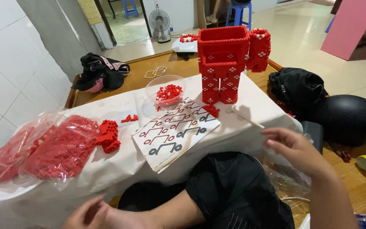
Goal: Assembling a red robot-like structure using small plastic building blocks, including unfolding instructions and attaching pieces one by one.
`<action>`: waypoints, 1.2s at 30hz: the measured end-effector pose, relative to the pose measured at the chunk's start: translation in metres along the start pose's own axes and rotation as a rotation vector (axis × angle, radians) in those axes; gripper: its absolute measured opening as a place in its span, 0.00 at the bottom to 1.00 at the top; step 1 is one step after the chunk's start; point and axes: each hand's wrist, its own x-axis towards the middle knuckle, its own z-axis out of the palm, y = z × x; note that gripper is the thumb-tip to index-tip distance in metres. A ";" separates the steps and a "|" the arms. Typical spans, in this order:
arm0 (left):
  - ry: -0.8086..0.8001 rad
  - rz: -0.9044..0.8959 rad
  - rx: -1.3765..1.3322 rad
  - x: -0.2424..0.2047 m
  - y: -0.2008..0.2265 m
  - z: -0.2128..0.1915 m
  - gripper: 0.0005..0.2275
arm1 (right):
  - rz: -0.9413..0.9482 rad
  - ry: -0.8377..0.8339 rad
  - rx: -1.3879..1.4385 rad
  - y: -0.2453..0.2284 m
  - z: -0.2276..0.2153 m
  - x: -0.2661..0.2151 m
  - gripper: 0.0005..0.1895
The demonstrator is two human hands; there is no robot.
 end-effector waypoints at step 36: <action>-0.245 -0.093 -0.709 0.167 0.202 0.126 0.03 | -0.483 0.370 -0.425 -0.122 -0.027 0.217 0.30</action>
